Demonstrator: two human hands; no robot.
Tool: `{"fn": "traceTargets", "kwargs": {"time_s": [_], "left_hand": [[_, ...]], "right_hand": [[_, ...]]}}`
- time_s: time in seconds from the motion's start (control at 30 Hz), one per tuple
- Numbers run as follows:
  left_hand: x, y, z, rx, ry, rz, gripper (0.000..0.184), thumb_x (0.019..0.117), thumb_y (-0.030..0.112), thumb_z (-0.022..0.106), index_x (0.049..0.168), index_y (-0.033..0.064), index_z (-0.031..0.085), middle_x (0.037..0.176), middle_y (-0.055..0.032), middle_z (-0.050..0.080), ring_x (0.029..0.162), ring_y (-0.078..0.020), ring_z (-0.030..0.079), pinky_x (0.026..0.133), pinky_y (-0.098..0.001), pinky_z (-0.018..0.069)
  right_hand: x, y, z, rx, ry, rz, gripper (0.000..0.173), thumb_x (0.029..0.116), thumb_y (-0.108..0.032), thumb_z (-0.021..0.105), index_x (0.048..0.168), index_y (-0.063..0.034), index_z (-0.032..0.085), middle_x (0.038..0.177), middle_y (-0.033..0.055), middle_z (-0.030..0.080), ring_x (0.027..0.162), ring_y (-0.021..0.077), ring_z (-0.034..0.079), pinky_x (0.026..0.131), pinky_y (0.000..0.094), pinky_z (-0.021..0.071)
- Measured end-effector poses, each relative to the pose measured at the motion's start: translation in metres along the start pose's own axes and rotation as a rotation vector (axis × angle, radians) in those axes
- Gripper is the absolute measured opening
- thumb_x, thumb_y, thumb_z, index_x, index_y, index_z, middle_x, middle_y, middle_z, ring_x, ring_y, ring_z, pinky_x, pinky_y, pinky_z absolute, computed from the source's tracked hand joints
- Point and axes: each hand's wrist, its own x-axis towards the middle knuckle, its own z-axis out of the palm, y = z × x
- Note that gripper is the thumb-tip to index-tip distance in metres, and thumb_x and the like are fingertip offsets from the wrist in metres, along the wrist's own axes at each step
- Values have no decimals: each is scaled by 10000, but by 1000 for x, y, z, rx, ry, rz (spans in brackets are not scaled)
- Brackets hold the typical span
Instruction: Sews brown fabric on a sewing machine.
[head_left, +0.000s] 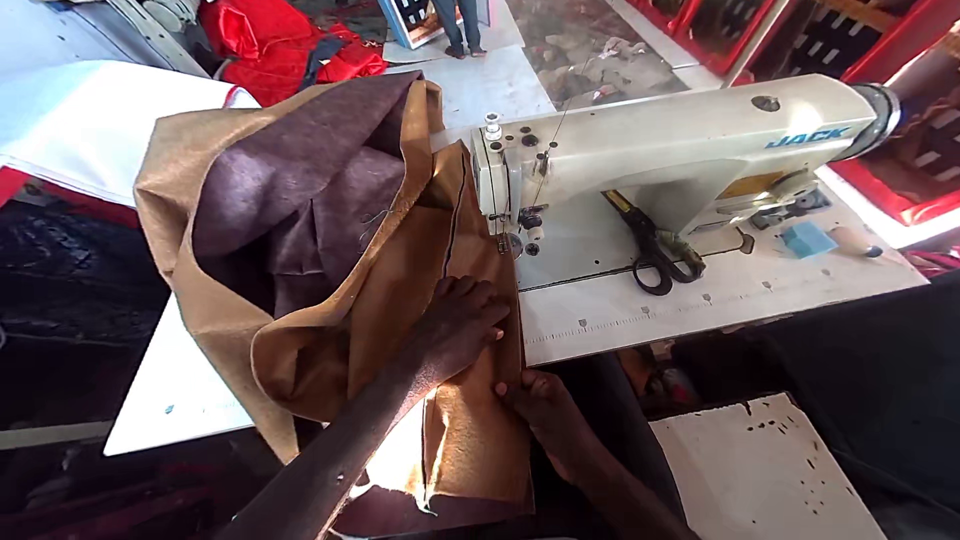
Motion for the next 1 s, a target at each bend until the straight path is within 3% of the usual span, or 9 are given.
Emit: {"fn": "traceTargets", "kwargs": {"time_s": [0.2,0.33,0.43,0.5,0.63,0.77,1.0], "left_hand": [[3,7,3,4,-35,36,355,998,425,615,1263,210,714,1406,-10,613,1350,-270,510,1107,-559,369],[1,-1,11,-44,14,54,367,987,411,622,1285,212,701,1413,-12,611,1339,-257,528,1123,-553,363],[-3,-5,18,-56,77,78,381,1006,438,570,1305,232,686,1430,-2,600,1339,-240,527,1131,-536,353],[-6,-4,19,-74,101,84,383,1021,437,547,1305,224,691,1436,-13,599,1340,-239,534,1139,-535,356],[-9,-5,27,-71,134,62,431,1016,492,525,1331,243,683,1465,1,585,1360,-227,520,1133,-515,358],[-14,-5,30,-67,139,59,455,1018,546,489,1336,276,670,1470,10,571,1366,-215,509,1136,-500,364],[-14,0,27,-86,102,31,454,1002,542,526,1336,269,669,1466,-3,571,1353,-239,512,1112,-528,367]], "right_hand": [[-1,5,-12,-85,24,76,217,1009,-201,652,1000,7,712,885,88,734,816,157,712,779,337,603],[-9,16,-18,-224,150,54,234,966,-264,708,971,-31,695,821,74,698,682,151,661,591,304,553],[-12,27,-23,-277,298,-53,197,920,-235,756,954,-50,695,854,54,693,771,147,671,703,318,579],[-13,31,-26,-235,279,-106,177,908,-212,757,944,-49,697,861,43,686,795,134,663,724,304,569],[-15,32,-25,-43,189,-121,131,909,-127,738,933,-29,655,765,26,645,676,98,604,627,263,517],[-20,25,-24,81,189,-68,128,907,-108,730,903,-10,648,786,74,657,696,144,631,643,314,559],[-21,18,-24,58,194,-28,129,897,-95,721,909,-24,613,743,70,633,640,145,608,581,302,526]]}}
